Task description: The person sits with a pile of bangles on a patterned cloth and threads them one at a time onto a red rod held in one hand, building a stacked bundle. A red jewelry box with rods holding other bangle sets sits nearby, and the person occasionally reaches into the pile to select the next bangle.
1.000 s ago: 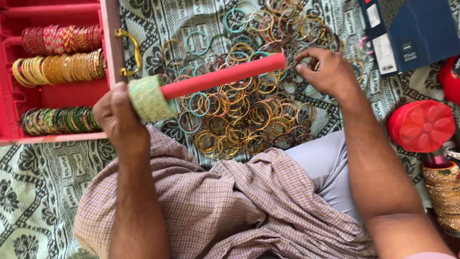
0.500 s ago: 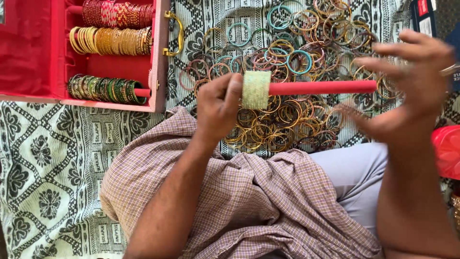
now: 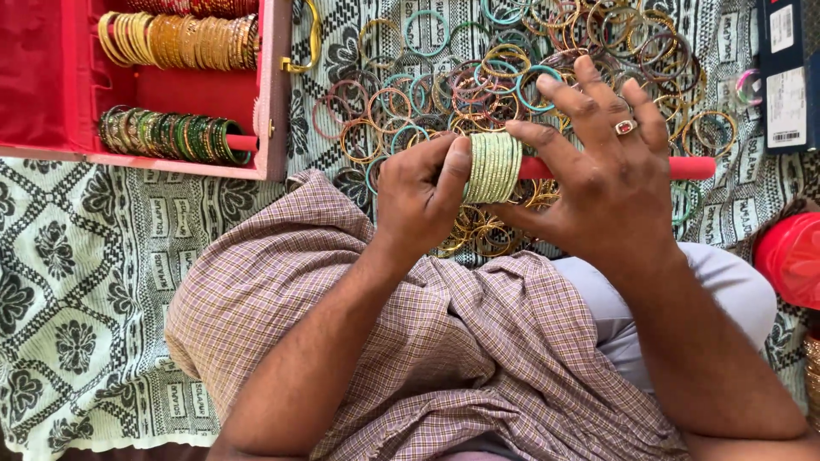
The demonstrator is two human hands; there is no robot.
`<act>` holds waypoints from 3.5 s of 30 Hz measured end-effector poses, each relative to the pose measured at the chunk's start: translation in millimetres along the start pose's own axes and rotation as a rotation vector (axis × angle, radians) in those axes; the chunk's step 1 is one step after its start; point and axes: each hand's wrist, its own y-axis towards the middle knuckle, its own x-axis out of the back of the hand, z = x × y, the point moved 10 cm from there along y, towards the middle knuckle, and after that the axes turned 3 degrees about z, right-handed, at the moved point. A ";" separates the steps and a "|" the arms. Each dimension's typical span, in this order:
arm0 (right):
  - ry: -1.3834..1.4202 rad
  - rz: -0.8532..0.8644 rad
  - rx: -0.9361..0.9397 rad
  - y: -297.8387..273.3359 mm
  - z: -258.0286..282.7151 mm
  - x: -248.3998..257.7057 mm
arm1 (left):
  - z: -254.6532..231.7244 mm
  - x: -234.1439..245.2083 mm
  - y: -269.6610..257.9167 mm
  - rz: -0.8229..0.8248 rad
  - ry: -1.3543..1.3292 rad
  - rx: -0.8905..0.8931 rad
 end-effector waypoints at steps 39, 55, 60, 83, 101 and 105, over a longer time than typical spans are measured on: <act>-0.046 0.013 -0.011 4.6 9.4 9.3 | -3.4 -1.6 -2.2 -0.006 0.037 -0.049; -0.014 0.029 0.006 3.3 8.7 7.6 | 0.0 -8.0 -2.4 0.025 0.035 -0.033; -0.013 0.056 -0.016 3.1 3.7 6.8 | 1.0 -6.0 -1.9 0.008 0.044 -0.062; 0.231 0.033 -0.073 -28.2 -69.3 54.5 | 11.6 -1.8 -0.2 -0.010 0.011 -0.058; 0.007 -0.007 -0.029 -2.5 12.7 -5.5 | 2.3 -11.9 -4.0 0.019 0.025 -0.051; 0.021 0.002 -0.059 -3.6 8.3 -8.6 | 1.6 -11.2 -3.6 0.011 0.019 -0.065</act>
